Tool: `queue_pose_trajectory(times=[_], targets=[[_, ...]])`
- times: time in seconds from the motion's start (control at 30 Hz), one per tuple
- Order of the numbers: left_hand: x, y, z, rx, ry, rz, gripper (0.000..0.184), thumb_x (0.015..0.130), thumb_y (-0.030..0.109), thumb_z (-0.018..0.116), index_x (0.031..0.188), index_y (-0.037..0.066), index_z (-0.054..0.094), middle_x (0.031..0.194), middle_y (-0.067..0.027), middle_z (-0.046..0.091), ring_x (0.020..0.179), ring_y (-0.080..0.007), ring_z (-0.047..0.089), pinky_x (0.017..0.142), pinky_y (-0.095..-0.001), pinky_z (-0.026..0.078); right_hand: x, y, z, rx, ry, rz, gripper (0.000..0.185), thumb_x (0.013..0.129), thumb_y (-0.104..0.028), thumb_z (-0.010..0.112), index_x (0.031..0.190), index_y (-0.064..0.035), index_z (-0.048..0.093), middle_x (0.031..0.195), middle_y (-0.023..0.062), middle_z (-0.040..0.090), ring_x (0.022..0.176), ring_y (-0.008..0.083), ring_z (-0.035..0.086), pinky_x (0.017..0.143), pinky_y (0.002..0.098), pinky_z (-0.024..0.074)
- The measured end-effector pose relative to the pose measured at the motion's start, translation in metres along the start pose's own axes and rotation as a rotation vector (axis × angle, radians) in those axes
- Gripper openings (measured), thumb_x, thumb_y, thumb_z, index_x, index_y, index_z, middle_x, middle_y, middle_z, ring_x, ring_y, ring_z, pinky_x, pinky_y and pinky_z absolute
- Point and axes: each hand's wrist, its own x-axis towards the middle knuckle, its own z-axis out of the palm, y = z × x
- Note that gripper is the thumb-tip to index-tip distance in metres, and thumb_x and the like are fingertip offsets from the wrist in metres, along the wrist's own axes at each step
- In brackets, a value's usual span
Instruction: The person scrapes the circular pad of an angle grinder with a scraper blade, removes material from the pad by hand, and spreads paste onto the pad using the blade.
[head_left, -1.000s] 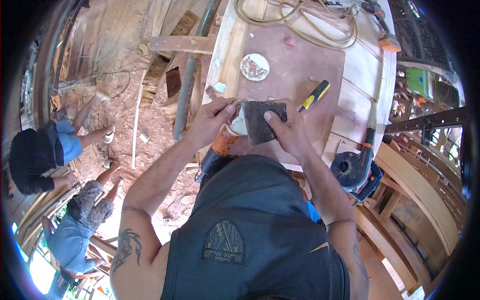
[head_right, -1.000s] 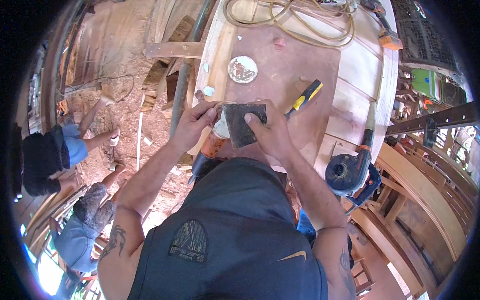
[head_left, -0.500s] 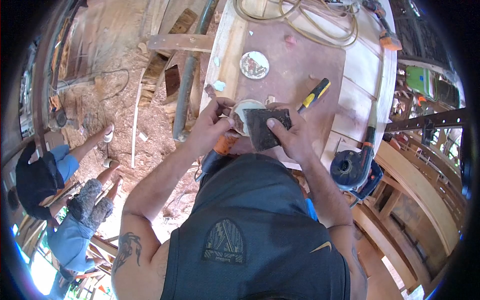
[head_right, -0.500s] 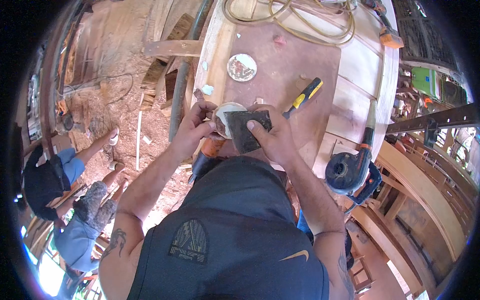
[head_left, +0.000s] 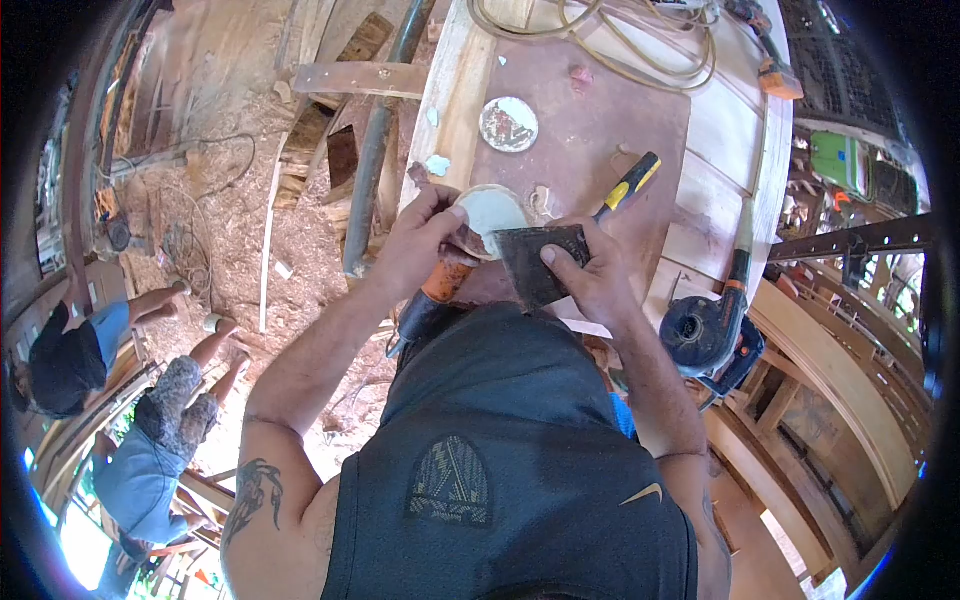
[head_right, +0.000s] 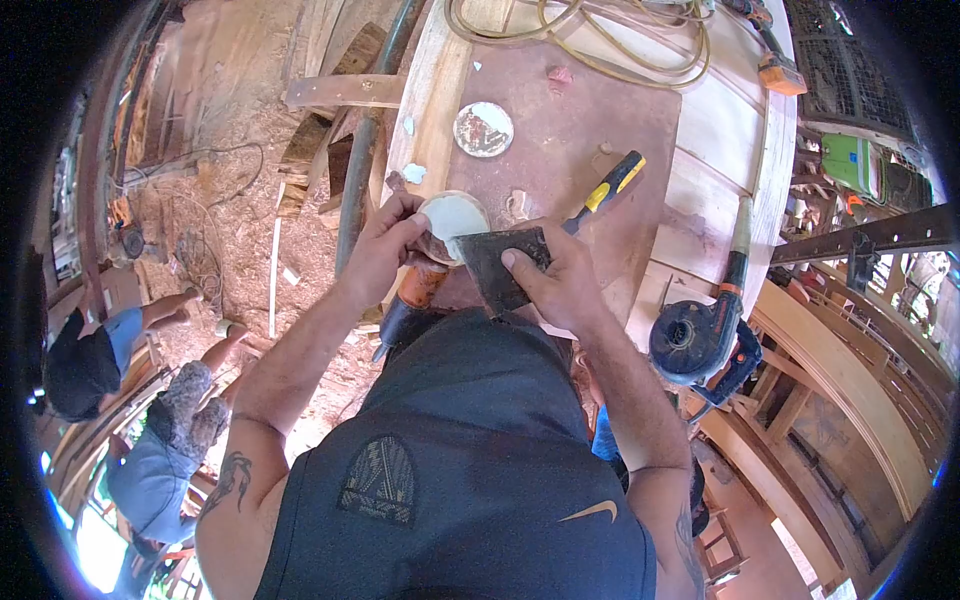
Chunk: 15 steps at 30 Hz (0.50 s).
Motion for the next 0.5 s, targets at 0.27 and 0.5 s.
queue_pose_trajectory(times=[0.27,0.5], targets=[[-0.007,0.011,0.016,0.036,0.040,0.032,0.039,0.114,0.038,0.056,0.131,0.002,0.062,0.108,-0.0056,0.069,0.096,-0.0135,0.070,0.083,-0.0318,0.061,-0.004,0.001,-0.017,-0.156,-0.057,-0.071,0.026,0.100,-0.012,0.076,0.121,-0.0011,0.066,0.099,0.0078,0.075,0.090,0.0147,0.070,0.080,0.0319,0.0564],[-0.003,0.010,0.016,0.128,0.056,0.064,0.037,0.115,0.036,0.058,0.123,0.001,0.067,0.103,-0.0042,0.071,0.093,-0.0098,0.067,0.080,-0.0293,0.058,-0.007,0.001,-0.020,-0.216,-0.062,-0.100,0.024,0.096,-0.010,0.077,0.116,-0.0012,0.070,0.097,0.0126,0.077,0.090,0.0201,0.074,0.081,0.0371,0.0580]])
